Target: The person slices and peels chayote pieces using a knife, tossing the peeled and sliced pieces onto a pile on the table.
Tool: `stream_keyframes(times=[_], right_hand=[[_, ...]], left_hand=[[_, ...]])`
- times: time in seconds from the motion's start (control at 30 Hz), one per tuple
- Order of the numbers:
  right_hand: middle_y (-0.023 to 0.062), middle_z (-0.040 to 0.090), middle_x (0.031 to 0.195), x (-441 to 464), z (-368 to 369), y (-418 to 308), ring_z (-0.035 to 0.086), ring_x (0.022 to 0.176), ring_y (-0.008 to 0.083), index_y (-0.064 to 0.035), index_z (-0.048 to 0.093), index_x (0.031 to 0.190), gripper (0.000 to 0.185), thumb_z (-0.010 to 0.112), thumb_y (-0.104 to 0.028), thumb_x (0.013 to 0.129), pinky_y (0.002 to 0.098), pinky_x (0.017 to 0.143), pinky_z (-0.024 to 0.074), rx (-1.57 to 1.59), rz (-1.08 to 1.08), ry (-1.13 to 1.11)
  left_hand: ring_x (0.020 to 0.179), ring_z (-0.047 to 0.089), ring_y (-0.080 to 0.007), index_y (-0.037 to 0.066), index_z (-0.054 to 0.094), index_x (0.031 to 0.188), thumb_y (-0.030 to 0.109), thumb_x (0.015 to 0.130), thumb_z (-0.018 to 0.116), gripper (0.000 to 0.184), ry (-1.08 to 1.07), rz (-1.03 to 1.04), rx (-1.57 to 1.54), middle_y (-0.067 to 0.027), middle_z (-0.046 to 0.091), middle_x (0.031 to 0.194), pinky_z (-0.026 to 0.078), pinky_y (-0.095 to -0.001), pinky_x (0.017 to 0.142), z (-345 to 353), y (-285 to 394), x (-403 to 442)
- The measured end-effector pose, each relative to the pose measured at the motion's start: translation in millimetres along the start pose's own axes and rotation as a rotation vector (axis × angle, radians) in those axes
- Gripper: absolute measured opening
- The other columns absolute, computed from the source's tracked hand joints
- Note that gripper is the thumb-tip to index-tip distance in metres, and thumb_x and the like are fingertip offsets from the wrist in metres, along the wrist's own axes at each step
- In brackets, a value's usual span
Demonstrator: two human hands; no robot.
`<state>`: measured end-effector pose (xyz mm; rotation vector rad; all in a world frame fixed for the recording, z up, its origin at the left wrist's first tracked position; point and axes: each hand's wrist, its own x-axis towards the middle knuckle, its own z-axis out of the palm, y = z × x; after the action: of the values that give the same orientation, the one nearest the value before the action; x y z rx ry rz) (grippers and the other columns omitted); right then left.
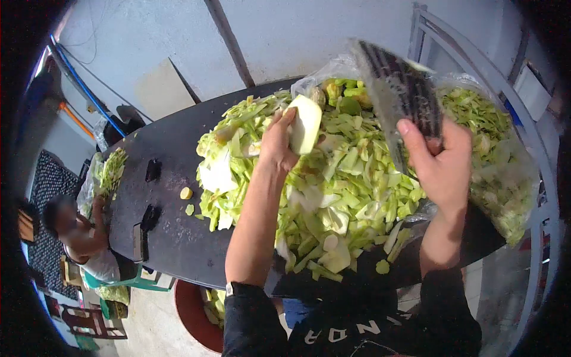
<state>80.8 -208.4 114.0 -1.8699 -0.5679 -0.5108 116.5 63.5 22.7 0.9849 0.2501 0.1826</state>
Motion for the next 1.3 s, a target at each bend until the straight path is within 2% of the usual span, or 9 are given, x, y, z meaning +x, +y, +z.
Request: stream_keyframes(times=[0.07, 0.23, 0.6, 0.67, 0.77, 0.93, 1.03, 1.13, 1.3], right_hand=[[-0.0039, 0.042, 0.051, -0.8, 9.7, 5.0, 0.034, 0.049, 0.0048, -0.0005, 0.064, 0.078, 0.017, 0.071, -0.014, 0.085, 0.0259, 0.044, 0.0279, 0.024, -0.026, -0.050], [0.0015, 0.044, 0.049, -3.4, 36.7, 7.4, 0.036, 0.046, 0.0084, 0.0001, 0.061, 0.073, 0.023, 0.071, -0.016, 0.085, 0.0292, 0.043, 0.0301, 0.106, 0.033, -0.273], [0.0032, 0.048, 0.049, -10.1, 56.8, 22.1, 0.040, 0.045, 0.0105, 0.0018, 0.057, 0.064, 0.034, 0.073, -0.022, 0.083, 0.0320, 0.043, 0.0319, 0.108, 0.066, -0.505], [0.0024, 0.050, 0.050, -7.5, 57.5, 19.8, 0.042, 0.044, 0.0097, 0.0014, 0.057, 0.065, 0.033, 0.073, -0.021, 0.083, 0.0312, 0.043, 0.0325, 0.127, 0.063, -0.480], [0.0012, 0.056, 0.053, -0.9, 58.8, 21.0, 0.052, 0.045, 0.0080, -0.0001, 0.059, 0.071, 0.027, 0.069, -0.018, 0.087, 0.0268, 0.042, 0.0384, 0.223, 0.228, -0.533], [0.0022, 0.056, 0.053, -5.0, 67.4, 29.1, 0.052, 0.044, 0.0084, -0.0003, 0.058, 0.069, 0.029, 0.069, -0.020, 0.088, 0.0274, 0.042, 0.0389, 0.208, 0.279, -0.565], [0.0029, 0.057, 0.052, -7.1, 72.1, 25.6, 0.053, 0.044, 0.0089, 0.0001, 0.058, 0.068, 0.030, 0.070, -0.021, 0.087, 0.0279, 0.042, 0.0395, 0.237, 0.278, -0.620], [0.0043, 0.057, 0.053, -7.3, 73.6, 29.1, 0.053, 0.044, 0.0099, 0.0015, 0.057, 0.069, 0.032, 0.070, -0.022, 0.088, 0.0288, 0.042, 0.0410, 0.181, 0.190, -0.656], [0.0039, 0.056, 0.054, 4.5, 70.4, 29.7, 0.052, 0.043, 0.0093, 0.0012, 0.056, 0.074, 0.027, 0.067, -0.018, 0.089, 0.0288, 0.041, 0.0392, 0.176, 0.318, -0.538]], left_hand=[[0.090, 0.065, -0.0266, 0.003, 0.045, 0.128, 0.019, 0.101, 0.044, 0.032, 0.032, -0.041, -0.213, -0.0141, 0.061, 0.109, 0.057, -0.0439, 0.073, 2.3, -9.5, -17.7], [0.109, 0.056, -0.0249, 0.003, 0.045, 0.127, 0.021, 0.103, 0.040, 0.030, 0.176, 0.052, -0.481, -0.0105, 0.056, 0.119, 0.047, -0.0483, 0.095, 3.0, -22.6, -42.1], [0.109, 0.056, -0.0283, 0.005, 0.042, 0.130, -0.006, 0.091, 0.047, 0.041, 0.120, 0.205, -0.354, -0.0133, 0.053, 0.117, 0.048, -0.0567, 0.095, -20.8, 9.7, -60.4], [0.116, 0.053, -0.0319, 0.003, 0.042, 0.131, 0.003, 0.093, 0.048, 0.039, 0.146, 0.187, -0.387, -0.0164, 0.053, 0.122, 0.045, -0.0594, 0.100, -14.7, 17.9, -62.0], [0.127, 0.045, -0.0369, 0.000, 0.041, 0.134, 0.038, 0.096, 0.048, 0.054, -0.062, 0.213, -0.729, -0.0186, 0.049, 0.134, 0.036, -0.0594, 0.108, -5.3, 26.8, -66.8], [0.126, 0.047, -0.0347, 0.003, 0.043, 0.134, 0.046, 0.094, 0.050, 0.060, 0.000, 0.155, -0.682, -0.0165, 0.051, 0.132, 0.034, -0.0575, 0.107, 9.0, 31.0, -75.9], [0.119, 0.052, -0.0313, 0.004, 0.049, 0.130, 0.046, 0.093, 0.050, 0.056, -0.035, 0.216, -0.661, -0.0130, 0.056, 0.128, 0.038, -0.0465, 0.105, 12.7, 28.7, -75.1], [0.121, 0.050, -0.0311, 0.009, 0.051, 0.130, 0.045, 0.094, 0.050, 0.051, -0.109, 0.247, -0.613, -0.0124, 0.055, 0.129, 0.036, -0.0517, 0.105, 13.3, 27.2, -73.3], [0.117, 0.054, -0.0337, 0.009, 0.050, 0.130, 0.045, 0.094, 0.048, 0.051, -0.002, 0.308, -0.505, -0.0131, 0.055, 0.128, 0.040, -0.0530, 0.103, 10.2, 25.5, -69.2]])
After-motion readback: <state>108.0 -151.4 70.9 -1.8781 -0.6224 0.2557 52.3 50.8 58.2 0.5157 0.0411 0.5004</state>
